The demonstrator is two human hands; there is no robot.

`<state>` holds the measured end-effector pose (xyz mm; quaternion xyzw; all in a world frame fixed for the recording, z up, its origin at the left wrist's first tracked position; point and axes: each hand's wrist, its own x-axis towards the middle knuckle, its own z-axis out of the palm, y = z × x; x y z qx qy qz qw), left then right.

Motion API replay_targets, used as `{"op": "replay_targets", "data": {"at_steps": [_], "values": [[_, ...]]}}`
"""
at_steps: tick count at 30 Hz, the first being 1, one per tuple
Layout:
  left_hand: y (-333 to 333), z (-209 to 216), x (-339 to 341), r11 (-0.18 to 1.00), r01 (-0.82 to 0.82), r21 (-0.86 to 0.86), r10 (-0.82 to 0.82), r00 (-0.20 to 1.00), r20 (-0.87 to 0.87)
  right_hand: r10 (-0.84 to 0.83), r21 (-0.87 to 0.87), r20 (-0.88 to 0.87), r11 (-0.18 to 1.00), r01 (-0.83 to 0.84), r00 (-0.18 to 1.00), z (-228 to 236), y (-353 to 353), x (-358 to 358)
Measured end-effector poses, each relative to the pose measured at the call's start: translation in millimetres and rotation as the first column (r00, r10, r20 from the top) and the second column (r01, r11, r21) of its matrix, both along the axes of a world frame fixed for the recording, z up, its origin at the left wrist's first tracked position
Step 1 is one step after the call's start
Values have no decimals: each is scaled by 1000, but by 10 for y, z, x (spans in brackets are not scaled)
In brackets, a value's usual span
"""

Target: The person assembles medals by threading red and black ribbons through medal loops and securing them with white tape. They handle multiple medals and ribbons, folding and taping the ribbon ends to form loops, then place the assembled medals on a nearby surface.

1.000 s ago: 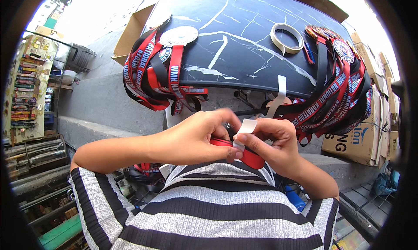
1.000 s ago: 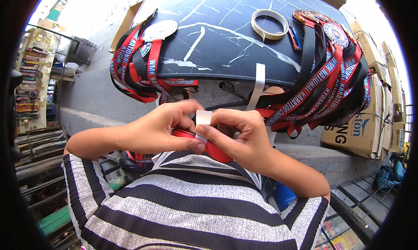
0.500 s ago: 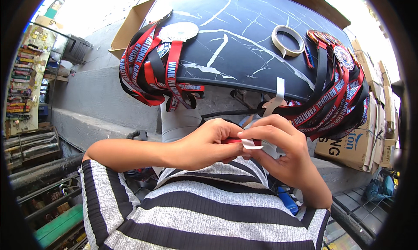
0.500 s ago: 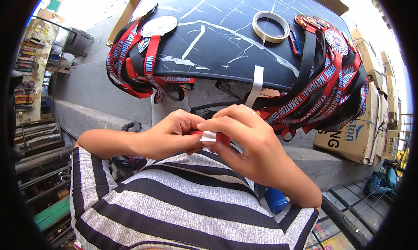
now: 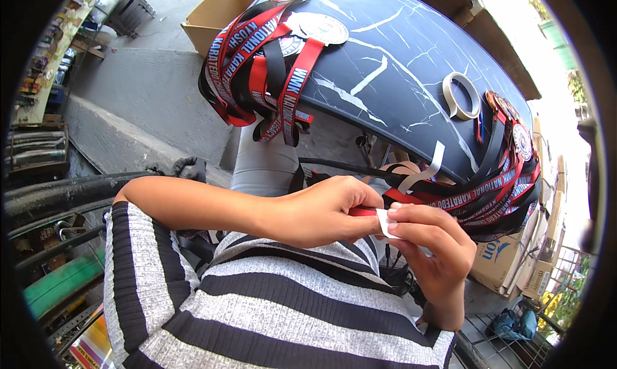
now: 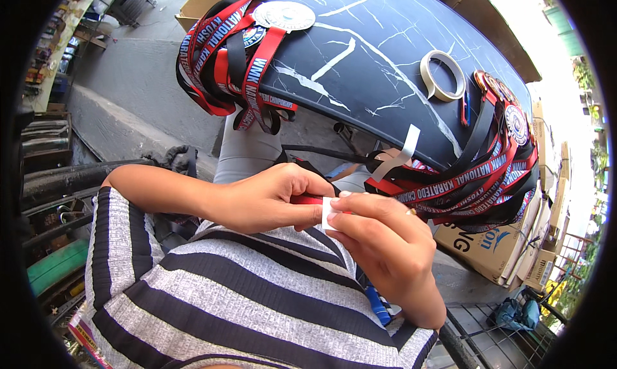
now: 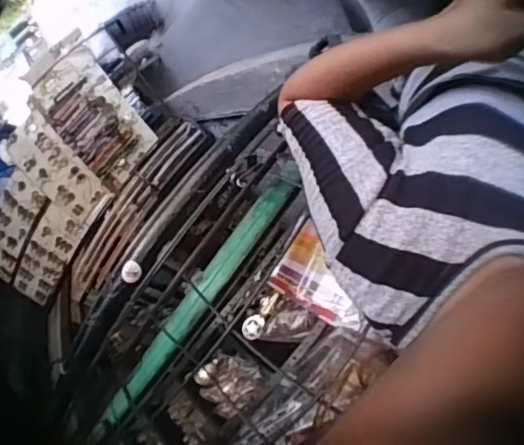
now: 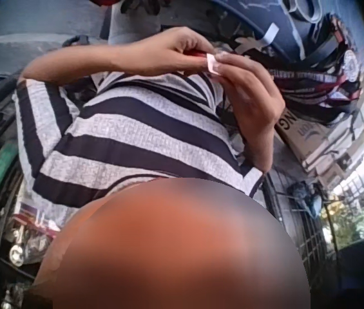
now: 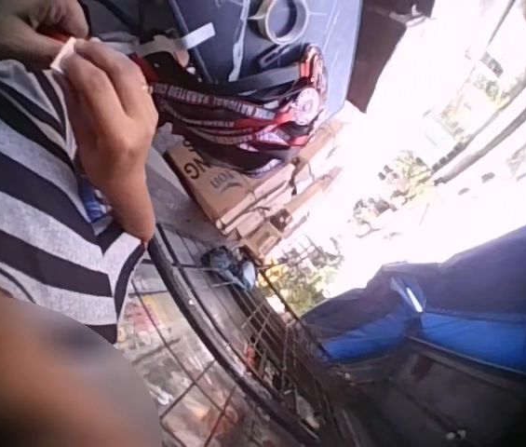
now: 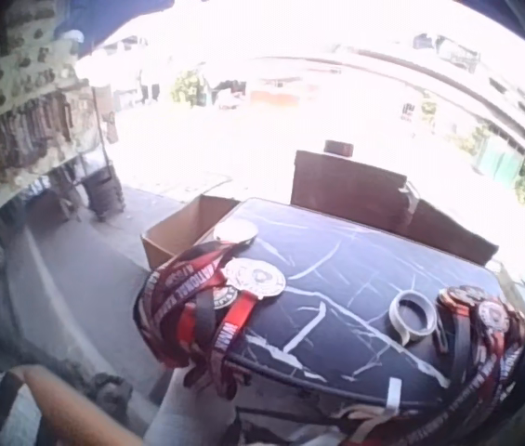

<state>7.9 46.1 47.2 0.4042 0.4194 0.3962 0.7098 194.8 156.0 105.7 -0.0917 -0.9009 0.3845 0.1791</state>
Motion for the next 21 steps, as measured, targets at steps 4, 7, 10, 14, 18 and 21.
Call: {"op": "replay_targets", "data": {"at_steps": [4, 7, 10, 14, 18, 21], "values": [[-9, -62, -2, 1000, 25, 14, -27, 985, 172, -70, 342, -81, 935, 94, 994, -29, 32, 37], [24, -91, -72, 998, 32, -55, -8, 921, 390, -103, 378, -109, 916, 137, 989, -57, 3, 92], [7, -49, -99, 997, -15, -77, 50, 879, 475, -93, 380, -163, 913, 149, 982, -103, -5, 129], [13, 22, -142, 997, -13, -81, 52, 865, 499, -83, 375, -217, 913, 161, 973, -173, 1, 147], [24, 62, -186, 997, -18, -81, 52, 892, 450, -54, 375, -264, 914, 154, 963, -276, 12, 133], [9, 87, -204, 994, -34, -100, 74, 901, 428, -52, 329, -308, 931, 157, 950, -363, 9, 133]]}}
